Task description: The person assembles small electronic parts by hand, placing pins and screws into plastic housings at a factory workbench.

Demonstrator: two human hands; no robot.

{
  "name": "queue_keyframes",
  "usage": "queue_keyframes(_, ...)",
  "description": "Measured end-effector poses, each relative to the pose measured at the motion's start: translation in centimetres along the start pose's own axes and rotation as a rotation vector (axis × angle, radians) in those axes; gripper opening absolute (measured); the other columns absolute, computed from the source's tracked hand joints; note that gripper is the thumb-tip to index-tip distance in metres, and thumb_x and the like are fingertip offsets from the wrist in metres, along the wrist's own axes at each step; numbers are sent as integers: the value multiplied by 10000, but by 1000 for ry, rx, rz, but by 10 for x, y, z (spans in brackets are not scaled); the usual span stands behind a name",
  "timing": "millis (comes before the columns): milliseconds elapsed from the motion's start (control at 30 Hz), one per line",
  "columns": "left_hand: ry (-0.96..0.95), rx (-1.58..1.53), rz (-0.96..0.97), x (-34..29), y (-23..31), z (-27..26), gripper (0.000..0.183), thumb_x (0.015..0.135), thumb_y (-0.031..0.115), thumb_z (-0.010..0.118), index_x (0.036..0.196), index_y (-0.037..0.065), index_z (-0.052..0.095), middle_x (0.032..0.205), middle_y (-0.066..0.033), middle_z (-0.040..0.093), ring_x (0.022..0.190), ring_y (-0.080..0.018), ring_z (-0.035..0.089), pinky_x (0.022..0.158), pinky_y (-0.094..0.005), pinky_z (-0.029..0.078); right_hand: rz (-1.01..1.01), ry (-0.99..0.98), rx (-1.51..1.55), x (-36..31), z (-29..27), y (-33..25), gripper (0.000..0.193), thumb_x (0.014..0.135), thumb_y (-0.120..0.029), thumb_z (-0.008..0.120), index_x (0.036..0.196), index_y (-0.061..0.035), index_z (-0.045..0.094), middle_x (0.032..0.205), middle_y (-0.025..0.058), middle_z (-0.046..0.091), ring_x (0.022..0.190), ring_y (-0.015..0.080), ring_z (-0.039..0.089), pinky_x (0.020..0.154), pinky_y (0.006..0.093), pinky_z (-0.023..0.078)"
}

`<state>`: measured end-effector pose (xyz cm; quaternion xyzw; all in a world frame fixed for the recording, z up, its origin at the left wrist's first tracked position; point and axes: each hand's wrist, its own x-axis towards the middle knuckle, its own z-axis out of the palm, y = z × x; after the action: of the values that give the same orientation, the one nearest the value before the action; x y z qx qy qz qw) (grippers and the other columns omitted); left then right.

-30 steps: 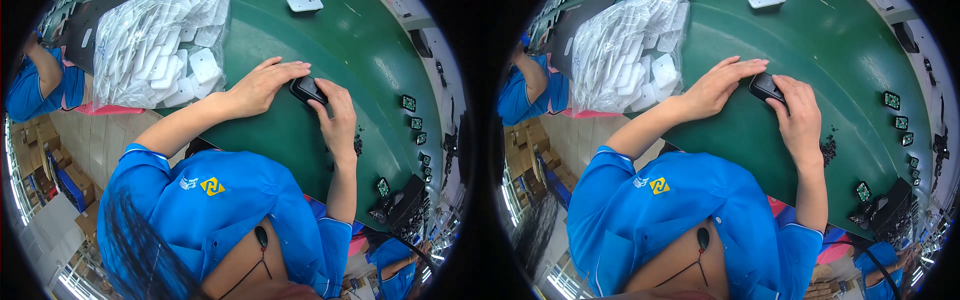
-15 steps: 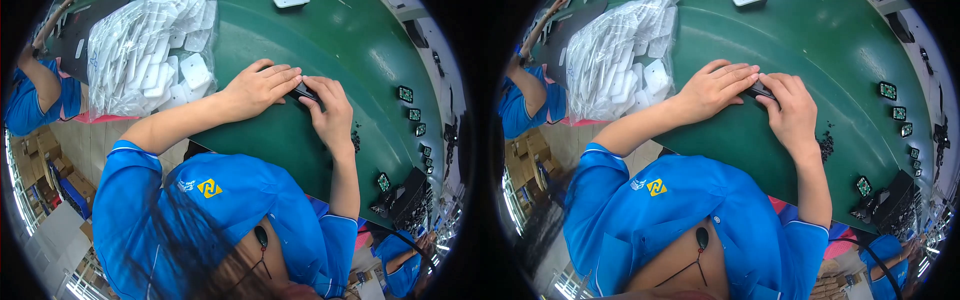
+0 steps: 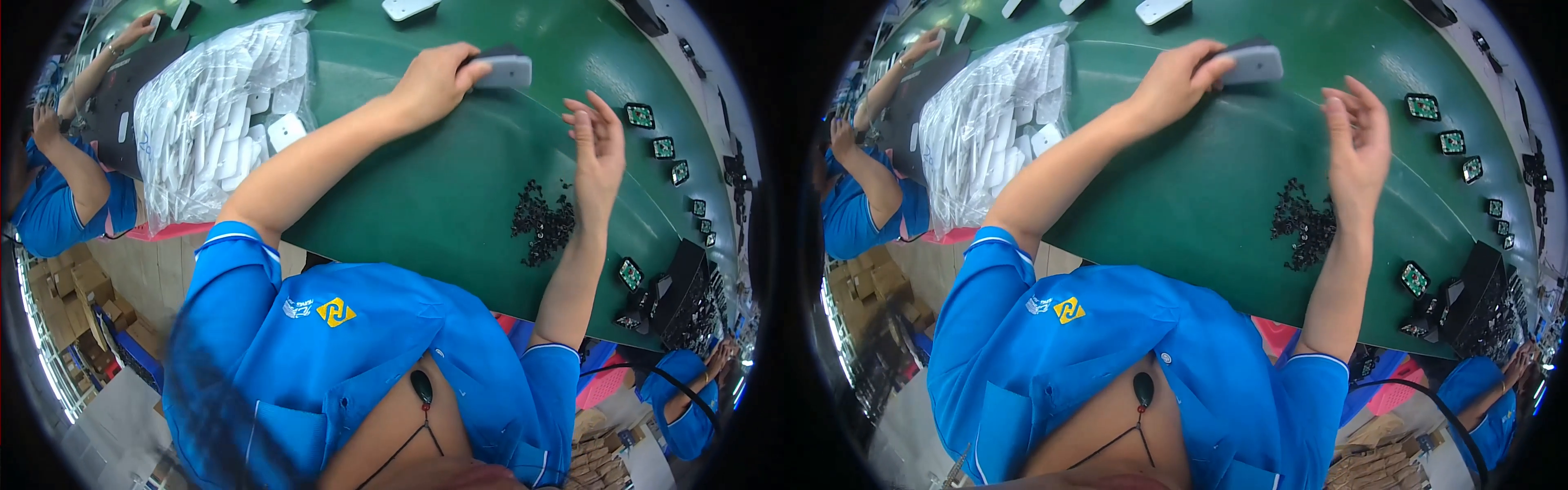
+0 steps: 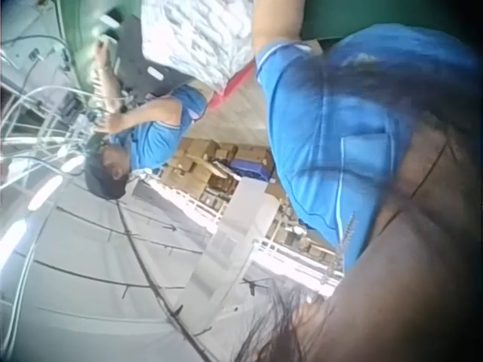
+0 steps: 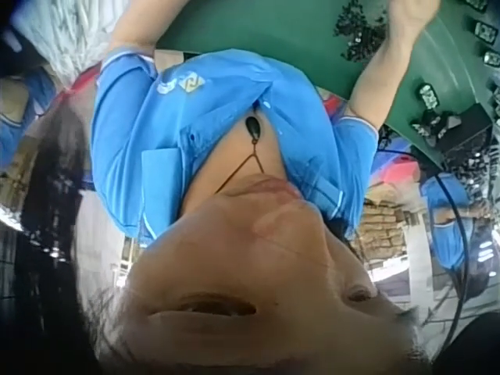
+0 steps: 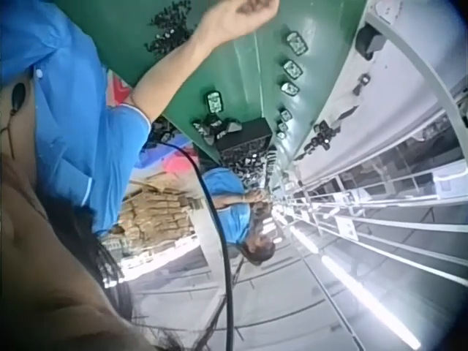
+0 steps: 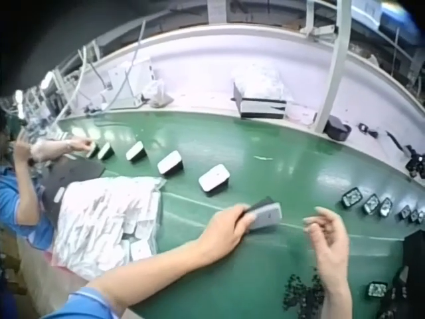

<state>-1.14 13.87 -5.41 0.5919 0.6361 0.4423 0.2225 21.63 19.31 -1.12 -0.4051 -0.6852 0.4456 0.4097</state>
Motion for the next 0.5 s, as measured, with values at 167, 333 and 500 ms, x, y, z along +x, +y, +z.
queue_keyframes(167,-165,-193,-318,72,-8,15,342,921,265,547,1064,-41,601,784,-161,685,657,-227,680,634,-361,539,82,140,-14,-20,-39,-4,314,950,-168,570,1213,-3,530,1040,99,654,902,129,604,816,248,459)
queue_keyframes(333,-244,-265,-425,99,-31,13,291,967,204,471,1044,-72,522,692,-136,646,475,-166,579,429,-277,466,121,233,-211,-53,-69,15,191,921,-149,615,1049,-13,652,992,55,653,885,94,583,772,241,462)
queue_keyframes(500,-186,-126,-396,93,-29,7,345,933,170,513,1162,-83,462,665,-135,637,484,-170,585,459,-292,473,94,69,-544,-63,-64,14,149,842,-100,658,981,-46,673,931,57,622,847,166,585,719,274,463)
